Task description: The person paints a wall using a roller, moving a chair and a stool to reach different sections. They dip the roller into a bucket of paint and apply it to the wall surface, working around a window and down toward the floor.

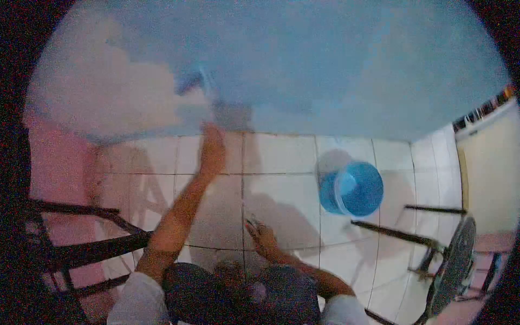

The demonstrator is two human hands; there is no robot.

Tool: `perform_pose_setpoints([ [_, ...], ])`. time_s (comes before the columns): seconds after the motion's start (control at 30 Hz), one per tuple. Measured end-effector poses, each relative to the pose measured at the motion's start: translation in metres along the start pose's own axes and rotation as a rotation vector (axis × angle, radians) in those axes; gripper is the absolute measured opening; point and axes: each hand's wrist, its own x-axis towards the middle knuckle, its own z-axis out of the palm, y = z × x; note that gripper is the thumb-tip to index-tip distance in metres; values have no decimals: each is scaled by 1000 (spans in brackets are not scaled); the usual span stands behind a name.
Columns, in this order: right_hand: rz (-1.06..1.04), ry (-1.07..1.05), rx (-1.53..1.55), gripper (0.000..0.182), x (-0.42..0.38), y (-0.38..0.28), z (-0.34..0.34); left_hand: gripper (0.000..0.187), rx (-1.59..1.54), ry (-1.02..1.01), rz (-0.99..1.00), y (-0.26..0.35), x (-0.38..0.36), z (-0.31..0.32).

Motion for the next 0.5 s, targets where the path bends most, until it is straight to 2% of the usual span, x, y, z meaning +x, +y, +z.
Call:
perform_pose_setpoints([
  [0.03, -152, -34, -48, 30, 9, -1, -5, 55, -122, 30, -129, 13, 3, -31],
  [0.1, -3, -157, 223, 34, 49, -45, -28, 53, -296, 189, -148, 25, 12, -63],
  [0.13, 141, -225, 412, 36, 60, -66, -39, 55, -382, 270, -147, 30, 16, -79],
  [0.2, 111, -260, 313, 35, 63, -71, -42, 53, -186, 395, 118, -11, 27, -69],
  [0.27, 94, -261, 248, 35, 60, -69, -44, 49, -373, 370, 130, -9, 14, -68],
  [0.3, 92, -243, 233, 36, 46, -60, -47, 40, -565, 57, -17, -4, 0, -68],
  [0.37, 83, -225, 103, 36, 17, -27, -48, 34, -699, -82, -73, -7, -25, -35],
  [0.43, 144, -234, -23, 35, -18, 1, -60, 33, -558, -209, 245, -38, -33, 7],
  [0.5, 300, -276, -8, 34, -40, 9, -81, 34, -660, -365, 4, -29, -52, 32],
])
